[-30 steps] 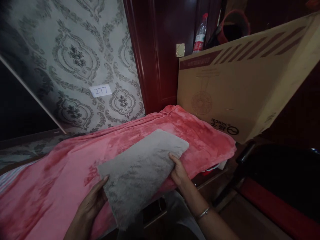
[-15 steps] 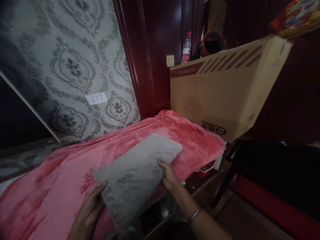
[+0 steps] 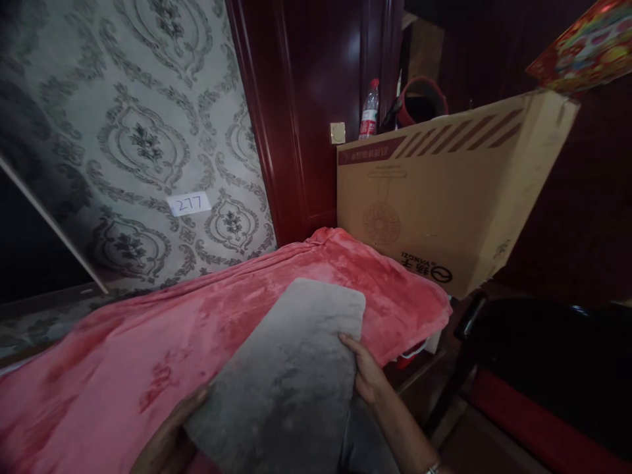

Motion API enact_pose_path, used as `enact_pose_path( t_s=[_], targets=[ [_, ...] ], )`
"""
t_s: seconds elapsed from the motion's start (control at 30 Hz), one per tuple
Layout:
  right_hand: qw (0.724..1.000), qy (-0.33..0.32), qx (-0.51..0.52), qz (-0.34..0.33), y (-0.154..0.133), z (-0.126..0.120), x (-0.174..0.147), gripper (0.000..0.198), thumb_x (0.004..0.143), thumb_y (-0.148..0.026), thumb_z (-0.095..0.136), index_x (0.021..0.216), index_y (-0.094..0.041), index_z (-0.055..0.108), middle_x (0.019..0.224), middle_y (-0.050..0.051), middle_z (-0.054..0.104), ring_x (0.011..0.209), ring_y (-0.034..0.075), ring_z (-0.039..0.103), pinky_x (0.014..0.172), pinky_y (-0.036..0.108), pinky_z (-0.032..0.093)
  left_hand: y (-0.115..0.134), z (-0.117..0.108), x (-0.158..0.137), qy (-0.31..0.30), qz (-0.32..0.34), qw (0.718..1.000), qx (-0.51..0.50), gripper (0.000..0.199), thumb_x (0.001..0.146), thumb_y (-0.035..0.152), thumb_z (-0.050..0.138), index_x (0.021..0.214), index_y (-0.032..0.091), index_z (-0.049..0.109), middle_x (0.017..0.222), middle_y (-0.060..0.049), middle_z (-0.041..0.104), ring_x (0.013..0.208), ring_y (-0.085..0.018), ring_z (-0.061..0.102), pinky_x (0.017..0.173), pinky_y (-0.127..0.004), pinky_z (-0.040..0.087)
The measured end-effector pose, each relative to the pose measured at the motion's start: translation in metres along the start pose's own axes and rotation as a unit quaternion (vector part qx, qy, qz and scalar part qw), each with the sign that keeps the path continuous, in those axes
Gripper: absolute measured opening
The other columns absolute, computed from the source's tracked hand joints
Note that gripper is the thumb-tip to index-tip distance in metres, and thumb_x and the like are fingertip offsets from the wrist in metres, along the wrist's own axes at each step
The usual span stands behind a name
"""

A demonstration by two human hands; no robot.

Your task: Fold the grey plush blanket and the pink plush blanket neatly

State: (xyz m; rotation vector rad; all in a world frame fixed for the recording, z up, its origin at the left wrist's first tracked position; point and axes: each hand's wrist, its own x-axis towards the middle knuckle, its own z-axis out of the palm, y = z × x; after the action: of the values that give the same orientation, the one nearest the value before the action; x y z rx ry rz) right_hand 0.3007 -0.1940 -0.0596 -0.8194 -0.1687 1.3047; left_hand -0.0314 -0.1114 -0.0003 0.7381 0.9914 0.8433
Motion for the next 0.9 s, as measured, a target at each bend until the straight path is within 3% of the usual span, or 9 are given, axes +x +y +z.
enact_pose_path(
  t_s=[0.1, 0.17, 0.3, 0.37, 0.53, 0.77, 0.9],
  targets=[
    [1.000, 0.013, 0.023, -0.008, 0.005, 0.001, -0.004, 0.042, 0.062, -0.034, 0.086, 0.097, -0.015, 0.074, 0.091, 0.010, 0.080, 0.099, 0.031, 0.074, 0.097, 0.044, 0.056, 0.018, -0.003, 0.009, -0.056, 0.029, 0.994, 0.088, 0.050, 0.052, 0.041, 0.092, 0.094, 0.016, 0.082, 0.119, -0.013, 0.076, 0.135, -0.040, 0.054, 0.121, -0.046, 0.036],
    [0.999, 0.009, 0.031, -0.028, 0.008, 0.004, -0.009, 0.048, 0.061, -0.036, 0.087, 0.103, -0.017, 0.073, 0.096, 0.009, 0.080, 0.103, 0.032, 0.073, 0.099, 0.045, 0.054, 0.030, 0.004, 0.016, -0.105, 0.018, 0.984, 0.140, 0.055, 0.055, 0.049, 0.091, 0.098, 0.017, 0.082, 0.121, -0.013, 0.075, 0.134, -0.040, 0.054, 0.122, -0.047, 0.032],
    [0.996, -0.009, 0.017, -0.084, 0.010, 0.010, -0.020, 0.053, 0.061, -0.037, 0.088, 0.108, -0.019, 0.071, 0.104, 0.009, 0.079, 0.108, 0.032, 0.071, 0.101, 0.046, 0.052, 0.049, 0.033, 0.035, -0.239, -0.031, 0.954, 0.179, 0.052, 0.070, 0.044, 0.085, 0.113, 0.016, 0.078, 0.122, -0.015, 0.074, 0.125, -0.038, 0.063, 0.116, -0.048, 0.040],
    [0.995, -0.019, 0.001, -0.100, 0.010, 0.014, -0.023, 0.057, 0.059, -0.037, 0.089, 0.110, -0.019, 0.070, 0.104, 0.009, 0.078, 0.106, 0.032, 0.071, 0.100, 0.046, 0.052, 0.054, 0.050, 0.046, -0.238, -0.047, 0.952, 0.186, 0.053, 0.067, 0.040, 0.087, 0.112, 0.014, 0.078, 0.117, -0.016, 0.076, 0.118, -0.037, 0.067, 0.109, -0.047, 0.047],
    [0.990, -0.043, -0.026, -0.131, 0.003, 0.023, -0.028, 0.072, 0.052, -0.033, 0.089, 0.119, -0.021, 0.066, 0.099, 0.006, 0.078, 0.095, 0.030, 0.072, 0.094, 0.045, 0.053, 0.057, 0.084, 0.066, -0.169, -0.077, 0.955, 0.232, 0.059, 0.056, 0.038, 0.093, 0.107, 0.015, 0.078, 0.098, -0.013, 0.080, 0.101, -0.038, 0.073, 0.090, -0.047, 0.058],
    [0.983, -0.016, -0.032, -0.179, -0.039, 0.015, -0.051, 0.071, 0.048, -0.021, 0.077, 0.118, -0.023, 0.065, 0.086, 0.001, 0.077, 0.078, 0.025, 0.070, 0.077, 0.039, 0.054, 0.042, 0.125, 0.065, -0.191, -0.048, 0.943, 0.269, 0.073, 0.053, 0.046, 0.093, 0.118, 0.019, 0.074, 0.099, -0.013, 0.080, 0.102, -0.042, 0.073, 0.087, -0.053, 0.059],
    [0.972, 0.033, -0.054, -0.225, -0.083, 0.000, -0.091, 0.063, 0.049, -0.021, 0.077, 0.111, -0.023, 0.065, 0.086, 0.000, 0.075, 0.076, 0.023, 0.069, 0.071, 0.033, 0.052, 0.036, 0.171, 0.053, -0.243, -0.023, 0.924, 0.295, 0.079, 0.052, 0.047, 0.093, 0.124, 0.020, 0.071, 0.098, -0.012, 0.080, 0.099, -0.041, 0.074, 0.084, -0.050, 0.060]
  ],
)
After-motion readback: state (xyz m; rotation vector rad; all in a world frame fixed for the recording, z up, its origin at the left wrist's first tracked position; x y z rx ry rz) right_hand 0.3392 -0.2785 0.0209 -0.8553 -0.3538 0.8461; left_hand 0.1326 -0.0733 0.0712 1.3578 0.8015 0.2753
